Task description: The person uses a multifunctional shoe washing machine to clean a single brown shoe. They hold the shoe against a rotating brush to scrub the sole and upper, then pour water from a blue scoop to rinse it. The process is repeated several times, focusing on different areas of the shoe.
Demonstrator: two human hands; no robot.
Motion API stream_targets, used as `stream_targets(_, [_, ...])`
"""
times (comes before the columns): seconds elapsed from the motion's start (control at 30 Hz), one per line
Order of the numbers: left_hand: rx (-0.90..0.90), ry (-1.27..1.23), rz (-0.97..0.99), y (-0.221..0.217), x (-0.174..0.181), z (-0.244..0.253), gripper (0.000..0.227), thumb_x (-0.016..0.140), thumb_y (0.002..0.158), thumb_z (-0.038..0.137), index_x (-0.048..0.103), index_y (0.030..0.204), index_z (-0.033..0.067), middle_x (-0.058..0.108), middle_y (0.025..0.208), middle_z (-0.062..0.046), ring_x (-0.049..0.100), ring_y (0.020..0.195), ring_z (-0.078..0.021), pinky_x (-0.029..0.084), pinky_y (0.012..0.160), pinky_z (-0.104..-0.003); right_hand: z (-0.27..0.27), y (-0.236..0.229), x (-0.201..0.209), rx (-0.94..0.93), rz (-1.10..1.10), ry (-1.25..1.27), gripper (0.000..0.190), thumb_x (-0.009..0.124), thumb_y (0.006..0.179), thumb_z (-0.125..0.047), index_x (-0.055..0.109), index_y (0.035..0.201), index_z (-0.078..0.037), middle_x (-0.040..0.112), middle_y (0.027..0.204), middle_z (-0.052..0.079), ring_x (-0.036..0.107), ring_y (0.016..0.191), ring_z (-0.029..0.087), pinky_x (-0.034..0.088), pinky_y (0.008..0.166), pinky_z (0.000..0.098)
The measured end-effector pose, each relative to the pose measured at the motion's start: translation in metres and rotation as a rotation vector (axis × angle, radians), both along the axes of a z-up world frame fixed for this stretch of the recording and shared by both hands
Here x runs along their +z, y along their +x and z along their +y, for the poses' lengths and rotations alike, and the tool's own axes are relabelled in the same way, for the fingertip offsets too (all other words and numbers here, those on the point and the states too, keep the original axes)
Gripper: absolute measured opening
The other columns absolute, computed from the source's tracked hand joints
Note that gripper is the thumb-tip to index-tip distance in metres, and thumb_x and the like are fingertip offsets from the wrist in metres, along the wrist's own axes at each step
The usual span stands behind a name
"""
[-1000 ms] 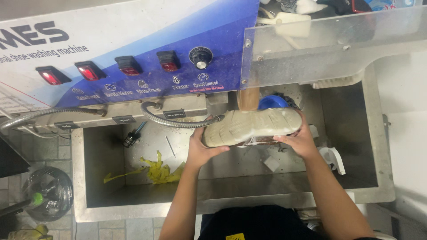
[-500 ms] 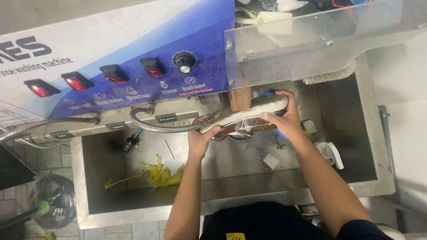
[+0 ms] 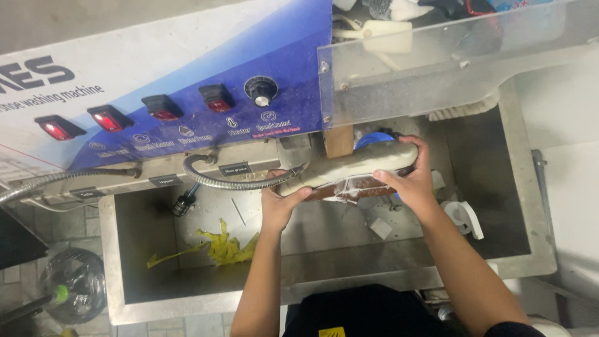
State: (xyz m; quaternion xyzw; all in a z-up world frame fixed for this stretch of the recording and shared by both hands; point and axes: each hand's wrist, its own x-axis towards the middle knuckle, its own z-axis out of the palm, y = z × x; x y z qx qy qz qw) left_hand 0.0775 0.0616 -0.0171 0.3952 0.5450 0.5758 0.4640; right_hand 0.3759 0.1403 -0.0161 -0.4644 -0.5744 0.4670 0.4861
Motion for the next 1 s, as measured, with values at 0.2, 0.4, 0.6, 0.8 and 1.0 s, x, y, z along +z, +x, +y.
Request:
stream_targets(0.2, [0.050,-0.198,-0.080,0.003,-0.001,0.010,0.055,0.092,0.074,0.022,0.057,0.110,0.0007,0.070,0.099,-0.010,0.068,0.089,-0.0144,0.056,0.078,-0.026,0.011,-0.009,-0.010,0.005,-0.010,-0.049,0.079,0.088,0.078,-0.009,0.042,0.142,-0.009,0.058,0.126,0.011,0.057,0.117,0.018,0.051,0.101,0.0330])
stream_targets(0.4, [0.035,-0.246,-0.158,-0.002,-0.009,0.016,0.057,0.091,0.072,0.022,0.053,0.110,0.0035,0.072,0.098,-0.009,0.071,0.088,-0.0148,0.057,0.079,-0.025,0.018,-0.012,-0.014,0.053,0.176,-0.168,0.079,0.088,0.076,-0.010,0.041,0.140,-0.010,0.059,0.123,0.008,0.060,0.113,0.016,0.053,0.097,0.0318])
stream_targets(0.6, [-0.018,-0.112,-0.003,-0.001,-0.004,-0.011,0.068,0.095,0.068,0.023,0.059,0.119,-0.0001,0.069,0.110,-0.010,0.066,0.104,-0.0181,0.053,0.093,-0.030,-0.009,-0.001,0.002,0.047,0.110,0.010,0.086,0.088,0.075,-0.004,0.039,0.146,-0.009,0.054,0.133,0.009,0.059,0.121,0.018,0.052,0.104,0.0350])
stream_targets(0.8, [-0.111,0.074,0.049,0.012,0.004,-0.033,0.081,0.100,0.061,0.022,0.054,0.124,0.0023,0.063,0.119,-0.011,0.061,0.116,-0.0202,0.048,0.104,-0.033,-0.027,0.028,0.009,0.064,0.044,0.139,0.103,0.092,0.062,-0.005,0.035,0.148,-0.010,0.049,0.136,0.008,0.055,0.125,0.019,0.049,0.108,0.0354])
stream_targets(1.0, [-0.101,-0.042,0.050,0.023,0.005,-0.018,0.077,0.099,0.062,0.024,0.056,0.123,0.0027,0.068,0.113,-0.011,0.064,0.108,-0.0178,0.053,0.096,-0.031,-0.025,0.041,0.000,0.027,-0.080,0.100,0.093,0.089,0.070,-0.003,0.039,0.148,-0.010,0.050,0.137,0.009,0.055,0.125,0.021,0.050,0.106,0.0363])
